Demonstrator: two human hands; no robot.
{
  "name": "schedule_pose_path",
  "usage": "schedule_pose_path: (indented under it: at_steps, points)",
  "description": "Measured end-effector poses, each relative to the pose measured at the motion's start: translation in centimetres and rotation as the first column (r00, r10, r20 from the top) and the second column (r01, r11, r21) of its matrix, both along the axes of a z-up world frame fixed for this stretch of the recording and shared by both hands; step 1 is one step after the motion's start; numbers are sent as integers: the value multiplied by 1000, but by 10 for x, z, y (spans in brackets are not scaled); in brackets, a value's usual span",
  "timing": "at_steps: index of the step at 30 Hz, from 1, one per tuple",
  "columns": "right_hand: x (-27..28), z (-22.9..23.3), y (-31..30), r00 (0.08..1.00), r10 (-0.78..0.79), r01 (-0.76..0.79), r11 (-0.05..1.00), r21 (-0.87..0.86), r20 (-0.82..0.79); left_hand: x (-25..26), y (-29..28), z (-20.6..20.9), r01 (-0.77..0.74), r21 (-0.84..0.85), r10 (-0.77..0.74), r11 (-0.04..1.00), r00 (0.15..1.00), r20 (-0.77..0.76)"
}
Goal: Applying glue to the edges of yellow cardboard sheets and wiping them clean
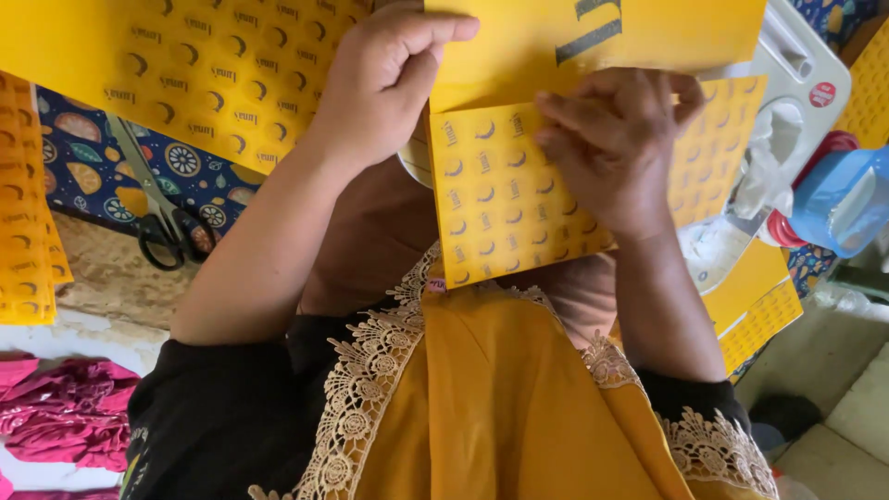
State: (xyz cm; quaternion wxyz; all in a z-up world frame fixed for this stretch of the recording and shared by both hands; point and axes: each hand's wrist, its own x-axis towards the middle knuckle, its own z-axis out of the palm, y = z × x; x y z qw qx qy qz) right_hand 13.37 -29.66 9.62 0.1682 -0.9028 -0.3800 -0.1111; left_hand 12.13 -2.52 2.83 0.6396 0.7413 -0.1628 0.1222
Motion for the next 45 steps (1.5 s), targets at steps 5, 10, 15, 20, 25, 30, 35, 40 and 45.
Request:
schedule_pose_path:
  at_steps: [5,10,15,20,25,30,35,40,45]
  points:
    - [21,0,-40,999,38,-37,999,19,-37,5,1,5,-3,17,2,1000,1000,29]
    - [23,-7,-56,997,-16,17,1000,3,-79,12,1,12,32,40,-32,999,999,-11]
    - [18,-19,-55,993,-79,84,995,54,-87,2,6,3,50,327,-92,944,989,113]
    - [16,-24,-58,986,-87,96,994,59,-141,-7,11,-26,106,436,-100,894,994,-37]
    - [15,-26,-60,980,-126,133,990,42,-152,-4,9,-34,122,452,-115,884,992,-44]
    - [14,-31,-64,983,-142,146,989,26,-115,-3,10,-29,102,513,-95,852,995,-41]
    - [13,-32,-66,984,-146,151,988,35,-105,-5,13,-30,153,564,-133,811,988,-76]
    - [14,-35,-68,983,-144,147,989,18,-112,-5,11,-32,153,549,-135,821,988,-73]
    - [13,-38,-66,979,-162,169,985,47,-125,-5,10,-34,116,549,-118,828,993,-31]
